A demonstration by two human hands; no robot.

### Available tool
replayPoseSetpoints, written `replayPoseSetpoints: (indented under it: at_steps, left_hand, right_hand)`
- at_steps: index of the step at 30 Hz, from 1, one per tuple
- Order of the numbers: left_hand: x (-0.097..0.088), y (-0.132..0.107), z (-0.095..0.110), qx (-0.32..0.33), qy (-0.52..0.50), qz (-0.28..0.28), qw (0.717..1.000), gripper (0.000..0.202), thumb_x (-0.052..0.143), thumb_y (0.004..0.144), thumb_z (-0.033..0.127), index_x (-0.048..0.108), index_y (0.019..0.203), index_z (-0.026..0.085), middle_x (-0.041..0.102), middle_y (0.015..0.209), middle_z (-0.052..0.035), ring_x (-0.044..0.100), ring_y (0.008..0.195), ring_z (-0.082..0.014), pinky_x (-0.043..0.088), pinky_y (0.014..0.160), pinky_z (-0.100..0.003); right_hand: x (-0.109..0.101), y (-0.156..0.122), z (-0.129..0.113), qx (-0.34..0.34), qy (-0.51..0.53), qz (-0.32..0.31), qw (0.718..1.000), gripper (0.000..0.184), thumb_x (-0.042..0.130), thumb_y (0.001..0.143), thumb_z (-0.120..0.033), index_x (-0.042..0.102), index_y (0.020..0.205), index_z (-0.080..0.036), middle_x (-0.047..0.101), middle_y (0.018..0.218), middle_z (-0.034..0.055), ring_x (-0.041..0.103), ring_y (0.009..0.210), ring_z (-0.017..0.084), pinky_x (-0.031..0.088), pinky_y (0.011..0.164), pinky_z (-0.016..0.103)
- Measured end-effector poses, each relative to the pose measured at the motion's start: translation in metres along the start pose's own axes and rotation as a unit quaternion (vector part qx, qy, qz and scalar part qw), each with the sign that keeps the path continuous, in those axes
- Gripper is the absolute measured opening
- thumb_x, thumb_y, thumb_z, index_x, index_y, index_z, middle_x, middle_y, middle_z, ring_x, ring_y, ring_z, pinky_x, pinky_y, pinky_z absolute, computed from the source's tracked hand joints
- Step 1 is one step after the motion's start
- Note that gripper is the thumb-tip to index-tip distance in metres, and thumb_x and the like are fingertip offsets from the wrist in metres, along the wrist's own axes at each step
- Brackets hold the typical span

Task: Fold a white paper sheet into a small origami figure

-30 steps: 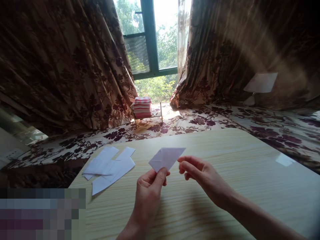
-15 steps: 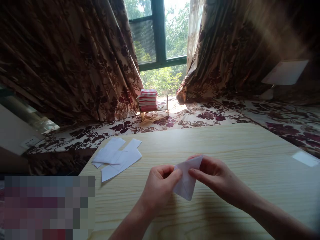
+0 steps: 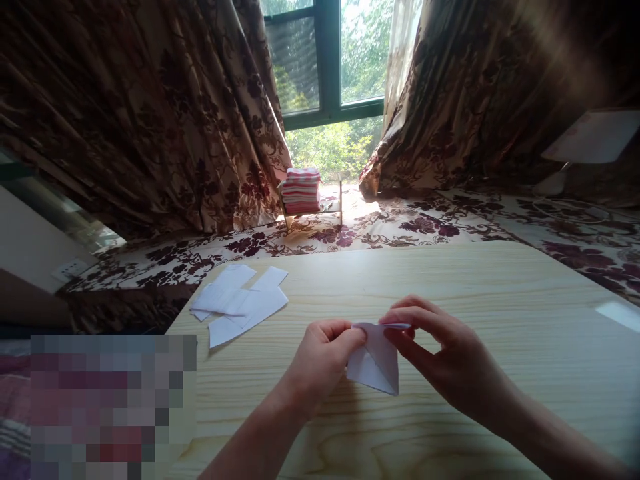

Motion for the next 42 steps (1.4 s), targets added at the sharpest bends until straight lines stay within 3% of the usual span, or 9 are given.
replayPoseSetpoints:
  at_steps: [8, 20, 25, 27, 29, 33, 37, 42]
  left_hand:
    - [-0.001, 0.0, 0.002, 0.012, -0.058, -0.017, 0.998, 0.021, 0.056, 0.073, 0.027, 0.064, 0.066, 0.009, 0.051, 0.062, -0.0018, 0.044, 0.059, -0.01, 0.037, 0.057, -0.022]
    - [0.001, 0.0, 0.003, -0.004, -0.153, -0.017, 0.988, 0.019, 0.061, 0.067, 0.022, 0.057, 0.053, 0.011, 0.046, 0.052, 0.0018, 0.039, 0.051, -0.0069, 0.035, 0.05, -0.019]
    - [0.002, 0.0, 0.004, 0.01, -0.127, -0.029, 0.991, 0.024, 0.062, 0.072, 0.03, 0.066, 0.063, 0.009, 0.052, 0.056, -0.0004, 0.046, 0.055, -0.0091, 0.04, 0.055, -0.022]
    - [0.0, 0.001, 0.003, 0.016, -0.114, -0.009, 0.993, 0.024, 0.065, 0.072, 0.032, 0.07, 0.069, 0.009, 0.055, 0.059, -0.0014, 0.046, 0.055, -0.0085, 0.039, 0.055, -0.021]
    - [-0.003, 0.002, 0.002, 0.028, -0.122, 0.025, 0.992, 0.023, 0.068, 0.071, 0.032, 0.071, 0.072, 0.009, 0.059, 0.062, -0.0023, 0.047, 0.057, -0.0086, 0.04, 0.056, -0.02]
    - [-0.005, 0.004, 0.002, 0.056, -0.15, 0.055, 0.986, 0.023, 0.068, 0.072, 0.034, 0.073, 0.079, 0.012, 0.062, 0.066, -0.0033, 0.051, 0.064, -0.0113, 0.044, 0.063, -0.024]
    - [0.002, 0.004, 0.001, 0.062, -0.161, 0.024, 0.985, 0.022, 0.066, 0.076, 0.033, 0.073, 0.084, 0.014, 0.065, 0.069, -0.0039, 0.053, 0.068, -0.0121, 0.044, 0.068, -0.025]
    - [0.004, 0.003, 0.002, 0.074, -0.137, 0.016, 0.988, 0.021, 0.066, 0.076, 0.032, 0.073, 0.082, 0.014, 0.067, 0.075, -0.0053, 0.054, 0.072, -0.0141, 0.044, 0.069, -0.026]
  right_hand:
    - [0.001, 0.0, -0.009, -0.069, -0.054, 0.002, 0.996, 0.023, 0.051, 0.083, -0.003, 0.059, 0.093, -0.022, 0.052, 0.089, 0.0023, 0.054, 0.08, 0.012, 0.045, 0.065, 0.022]
    - [0.003, -0.004, -0.001, -0.064, -0.068, -0.018, 0.995, 0.022, 0.05, 0.085, -0.005, 0.059, 0.096, -0.022, 0.051, 0.095, 0.0044, 0.054, 0.083, 0.013, 0.046, 0.068, 0.026]
    - [0.003, -0.003, -0.001, -0.06, -0.058, -0.018, 0.996, 0.024, 0.051, 0.084, -0.005, 0.062, 0.096, -0.023, 0.052, 0.094, 0.0041, 0.055, 0.085, 0.013, 0.047, 0.069, 0.025]
    - [0.001, -0.002, 0.001, -0.032, -0.029, -0.01, 0.999, 0.022, 0.051, 0.085, -0.009, 0.062, 0.096, -0.023, 0.054, 0.097, 0.0044, 0.056, 0.088, 0.015, 0.048, 0.071, 0.026]
    - [-0.003, 0.001, 0.009, 0.053, 0.032, 0.005, 0.998, 0.017, 0.05, 0.088, -0.019, 0.062, 0.098, -0.024, 0.058, 0.099, 0.0049, 0.058, 0.089, 0.016, 0.049, 0.071, 0.027]
    - [0.0, 0.0, 0.022, 0.233, 0.144, -0.035, 0.961, 0.027, 0.048, 0.089, -0.04, 0.062, 0.101, -0.02, 0.065, 0.089, 0.0043, 0.06, 0.082, 0.016, 0.05, 0.07, 0.026]
    - [0.009, 0.0, 0.02, 0.253, 0.171, -0.093, 0.948, 0.028, 0.053, 0.085, -0.042, 0.066, 0.09, -0.017, 0.065, 0.08, 0.0028, 0.059, 0.075, 0.016, 0.047, 0.066, 0.025]
    - [0.008, -0.002, 0.021, 0.222, 0.129, -0.063, 0.964, 0.027, 0.052, 0.086, -0.039, 0.065, 0.08, -0.016, 0.064, 0.074, 0.0031, 0.056, 0.067, 0.015, 0.044, 0.059, 0.026]
Point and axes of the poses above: each hand's wrist, its own y-axis towards the middle knuckle, its own x-axis out of the palm, z = x × y, the point moved 6 cm from there along y, towards the middle knuckle
